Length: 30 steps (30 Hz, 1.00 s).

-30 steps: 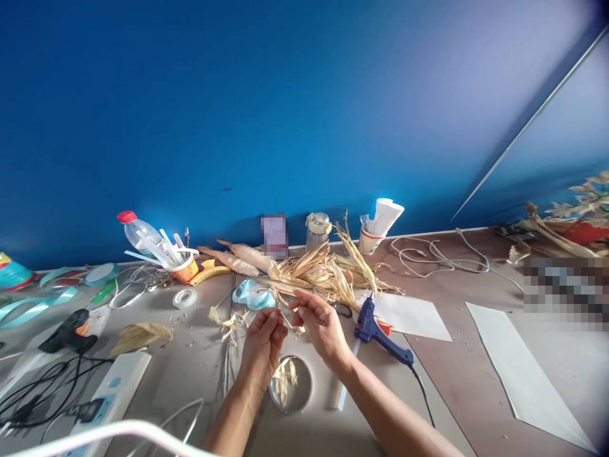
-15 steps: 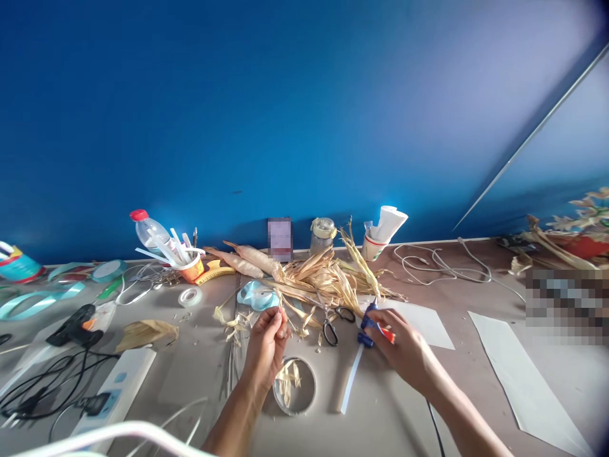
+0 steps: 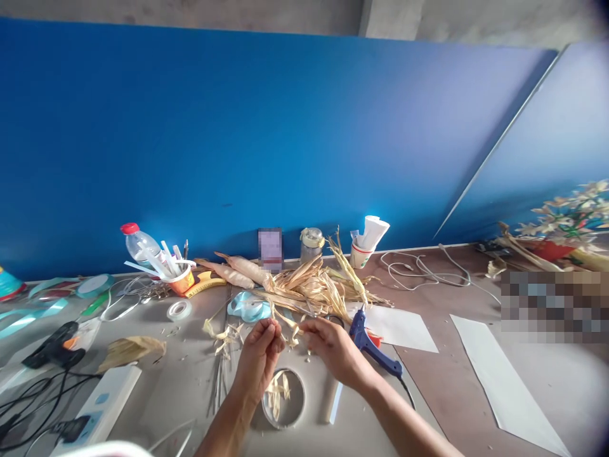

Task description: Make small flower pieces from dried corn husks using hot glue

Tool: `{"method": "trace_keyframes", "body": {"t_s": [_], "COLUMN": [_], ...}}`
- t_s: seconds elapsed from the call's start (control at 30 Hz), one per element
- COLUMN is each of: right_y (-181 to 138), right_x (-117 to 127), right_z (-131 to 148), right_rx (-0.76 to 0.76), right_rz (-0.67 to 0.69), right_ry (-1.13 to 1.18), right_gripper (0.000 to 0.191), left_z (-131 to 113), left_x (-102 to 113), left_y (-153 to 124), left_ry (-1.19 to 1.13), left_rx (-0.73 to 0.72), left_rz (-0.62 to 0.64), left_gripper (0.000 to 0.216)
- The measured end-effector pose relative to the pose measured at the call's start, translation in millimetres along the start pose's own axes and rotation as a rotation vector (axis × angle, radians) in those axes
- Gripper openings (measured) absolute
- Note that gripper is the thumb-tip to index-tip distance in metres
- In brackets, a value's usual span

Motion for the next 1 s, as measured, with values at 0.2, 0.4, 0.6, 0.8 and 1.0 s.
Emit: {"method": "trace_keyframes", "body": {"t_s": [0.2, 0.4, 0.6, 0.8, 1.0], "right_y": [29, 61, 98, 130, 143], "right_x": [25, 28, -1, -29, -24], "right_z": [-18, -35, -30, -25, -19], "right_rx": [0.055, 0.15, 0.166, 0.171, 0.139], "right_rz": [-0.156, -0.179, -0.1, -0.028, -0.013], "right_ry": [-0.183, -0.456, -0.695, -0.837, -0.882], "right_gripper": [0.024, 0.027, 0.027, 0.019, 0.022], "left_z": [-4, -2, -4, -8, -12], "left_x": [8, 11, 16, 17, 16], "left_y": [5, 7, 8, 7, 8], "left_ry": [0.013, -0.05, -0.069, -0.063, -0.064], "left_rx": [-0.035, -0.04, -0.043, -0.064, -0.074], "left_rz": [-0.068, -0.091, -0.101, -0.134, -0.163], "left_gripper": [0.017, 0.017, 0.014, 0.018, 0.017]}}
Point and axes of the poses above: each hand's wrist, its own y-axis towards the middle knuckle, its own x-axis out of the back of the hand, z = x × y, the point moved 4 cm from there along y, towards the middle knuckle, and after that the axes turned 1 degree about x, right-handed, at the moved point
